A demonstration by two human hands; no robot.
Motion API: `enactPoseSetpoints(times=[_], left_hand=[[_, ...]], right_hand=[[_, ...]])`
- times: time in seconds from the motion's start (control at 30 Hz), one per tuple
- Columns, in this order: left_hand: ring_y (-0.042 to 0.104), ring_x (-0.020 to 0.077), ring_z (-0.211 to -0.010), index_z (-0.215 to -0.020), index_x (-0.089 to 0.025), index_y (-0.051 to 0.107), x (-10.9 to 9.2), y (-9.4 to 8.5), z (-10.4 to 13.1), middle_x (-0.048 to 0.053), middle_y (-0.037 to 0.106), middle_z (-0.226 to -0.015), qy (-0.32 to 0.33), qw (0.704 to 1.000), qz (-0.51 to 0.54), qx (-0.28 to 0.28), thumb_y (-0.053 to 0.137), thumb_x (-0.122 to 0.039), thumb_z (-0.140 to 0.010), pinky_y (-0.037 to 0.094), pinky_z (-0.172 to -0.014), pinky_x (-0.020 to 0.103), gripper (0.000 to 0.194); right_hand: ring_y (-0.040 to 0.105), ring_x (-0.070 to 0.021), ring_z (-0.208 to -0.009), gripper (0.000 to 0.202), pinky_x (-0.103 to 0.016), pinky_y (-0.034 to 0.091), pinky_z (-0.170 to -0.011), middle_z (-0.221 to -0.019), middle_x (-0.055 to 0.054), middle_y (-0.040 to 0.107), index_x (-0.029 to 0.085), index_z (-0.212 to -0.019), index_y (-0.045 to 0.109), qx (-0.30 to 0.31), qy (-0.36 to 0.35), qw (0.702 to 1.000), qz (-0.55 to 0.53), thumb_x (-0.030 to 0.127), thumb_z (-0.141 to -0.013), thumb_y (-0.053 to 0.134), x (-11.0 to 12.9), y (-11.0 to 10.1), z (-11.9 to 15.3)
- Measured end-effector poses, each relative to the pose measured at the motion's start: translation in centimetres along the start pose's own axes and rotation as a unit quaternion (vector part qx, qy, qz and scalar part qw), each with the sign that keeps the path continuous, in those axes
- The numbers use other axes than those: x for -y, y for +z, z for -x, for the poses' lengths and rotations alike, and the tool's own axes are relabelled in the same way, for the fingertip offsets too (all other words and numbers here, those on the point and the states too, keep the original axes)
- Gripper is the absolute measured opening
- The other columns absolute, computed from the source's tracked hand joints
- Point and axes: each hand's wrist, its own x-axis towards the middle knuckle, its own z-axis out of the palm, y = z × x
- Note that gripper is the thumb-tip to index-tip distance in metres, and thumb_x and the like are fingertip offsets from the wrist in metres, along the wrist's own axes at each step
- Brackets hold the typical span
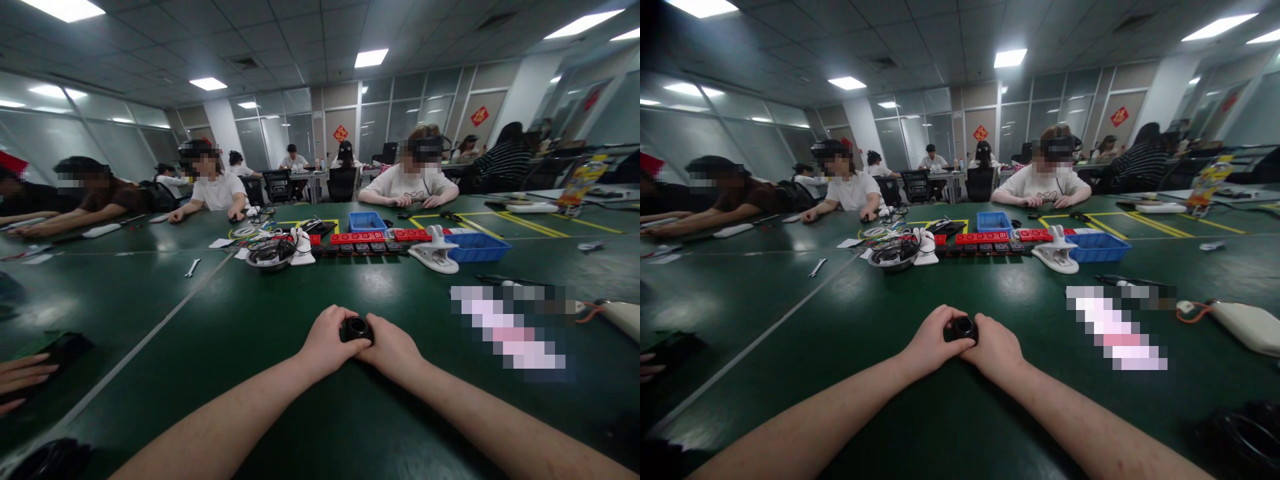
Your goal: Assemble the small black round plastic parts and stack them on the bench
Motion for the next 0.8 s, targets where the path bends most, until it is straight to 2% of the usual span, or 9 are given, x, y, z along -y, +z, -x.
enactPoseSetpoints(times=[0.13,0.27,0.37,0.47,0.6,0.8], left_hand=[[0.047,0.0191,-0.085,-0.088,-0.02,0.053,0.0,0.2,0.1,0.002,0.05,-0.087,-0.01,1.0,-0.015,-0.022,0.064,-0.033,-0.062,0.037,-0.074,0.032,0.031],[0.047,0.019,-0.084,-0.089,-0.019,0.053,0.1,-0.1,0.1,0.003,0.05,-0.087,-0.008,1.0,-0.016,-0.018,0.064,-0.032,-0.061,0.038,-0.073,0.031,0.032],[0.047,0.0179,-0.084,-0.089,-0.019,0.053,0.2,-0.7,-0.1,0.002,0.049,-0.087,0.002,1.0,0.0,0.013,0.064,-0.033,-0.062,0.039,-0.071,0.029,0.033],[0.047,0.016,-0.081,-0.09,-0.019,0.053,0.2,-1.3,-0.4,0.002,0.048,-0.088,0.018,0.997,0.03,0.067,0.064,-0.033,-0.062,0.04,-0.07,0.027,0.033],[0.047,0.015,-0.08,-0.092,-0.02,0.053,0.4,-1.7,-0.6,0.002,0.048,-0.088,0.031,0.993,0.045,0.104,0.064,-0.034,-0.063,0.04,-0.07,0.026,0.034],[0.047,0.0148,-0.079,-0.095,-0.02,0.053,0.5,-1.6,-0.5,0.002,0.048,-0.089,0.057,0.987,0.062,0.133,0.065,-0.035,-0.061,0.04,-0.069,0.025,0.038]], right_hand=[[0.054,-0.0183,-0.069,0.024,-0.025,0.031,-0.052,-0.079,-0.005,0.057,0.018,-0.078,0.049,-0.011,0.007,0.999,0.03,0.04,-0.068,0.05,0.5,0.1,0.0],[0.054,-0.0194,-0.069,0.03,-0.025,0.032,-0.052,-0.078,-0.005,0.058,0.018,-0.076,0.051,0.019,-0.021,0.999,0.023,0.046,-0.065,0.053,0.3,-0.4,-0.4],[0.053,-0.0184,-0.067,0.041,-0.023,0.033,-0.05,-0.078,-0.005,0.057,0.018,-0.081,0.051,0.068,-0.054,0.996,-0.02,0.05,-0.057,0.061,-0.6,-1.4,-0.8],[0.052,-0.0155,-0.067,0.047,-0.022,0.035,-0.052,-0.078,-0.002,0.056,0.018,-0.093,0.049,0.127,-0.109,0.982,-0.089,0.042,-0.056,0.065,-1.7,-2.4,-1.2],[0.051,-0.0132,-0.069,0.039,-0.022,0.037,-0.058,-0.08,0.001,0.054,0.018,-0.095,0.051,0.189,-0.184,0.952,-0.157,0.032,-0.061,0.064,-2.7,-3.0,-1.6],[0.051,-0.0138,-0.07,0.034,-0.022,0.037,-0.06,-0.08,0.002,0.057,0.018,-0.095,0.054,0.221,-0.197,0.933,-0.204,0.027,-0.063,0.062,-3.0,-2.3,-1.9]])
